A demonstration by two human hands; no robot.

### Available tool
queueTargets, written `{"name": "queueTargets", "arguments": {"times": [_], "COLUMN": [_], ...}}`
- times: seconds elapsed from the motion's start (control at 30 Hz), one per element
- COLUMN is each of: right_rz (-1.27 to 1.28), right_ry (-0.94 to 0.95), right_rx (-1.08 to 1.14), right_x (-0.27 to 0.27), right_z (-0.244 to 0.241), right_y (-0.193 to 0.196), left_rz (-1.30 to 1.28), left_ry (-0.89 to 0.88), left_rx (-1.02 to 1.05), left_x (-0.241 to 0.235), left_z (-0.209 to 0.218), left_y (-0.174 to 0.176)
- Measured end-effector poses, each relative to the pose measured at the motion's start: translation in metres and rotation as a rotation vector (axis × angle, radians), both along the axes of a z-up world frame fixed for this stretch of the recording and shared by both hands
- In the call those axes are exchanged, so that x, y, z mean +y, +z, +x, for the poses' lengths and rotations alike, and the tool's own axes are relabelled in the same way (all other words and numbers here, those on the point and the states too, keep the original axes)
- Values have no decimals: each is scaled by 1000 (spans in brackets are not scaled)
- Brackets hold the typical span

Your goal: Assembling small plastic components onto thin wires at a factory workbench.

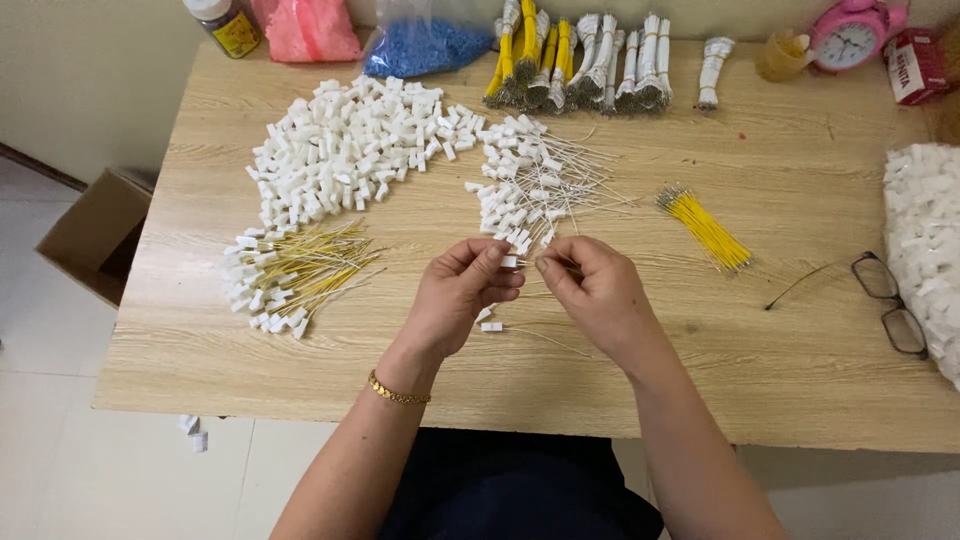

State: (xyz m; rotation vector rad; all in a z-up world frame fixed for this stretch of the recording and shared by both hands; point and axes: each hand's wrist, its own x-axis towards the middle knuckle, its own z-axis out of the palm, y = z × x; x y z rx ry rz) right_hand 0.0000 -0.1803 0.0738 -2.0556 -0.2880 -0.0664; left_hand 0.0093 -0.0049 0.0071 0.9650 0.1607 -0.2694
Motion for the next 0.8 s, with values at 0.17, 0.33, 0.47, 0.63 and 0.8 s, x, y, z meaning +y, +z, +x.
{"name": "queueTargets", "arguments": {"times": [0.17,0.33,0.47,0.63,0.8], "right_rz": [-167,-199,-189,-188,-163], "right_ry": [33,-3,17,-21,-48], "right_rx": [-122,-156,-180,-188,-168], "right_x": [-6,-7,-6,-1,1], "right_z": [3,3,5,-1,-2], "right_y": [-3,-8,-11,-10,-8], "left_rz": [71,99,79,36,26], "left_ry": [0,10,6,14,0], "left_rx": [-11,3,15,26,8], "left_x": [-1,-1,-2,-3,-5], "left_z": [0,0,0,1,0], "left_y": [0,6,5,-2,-7]}}
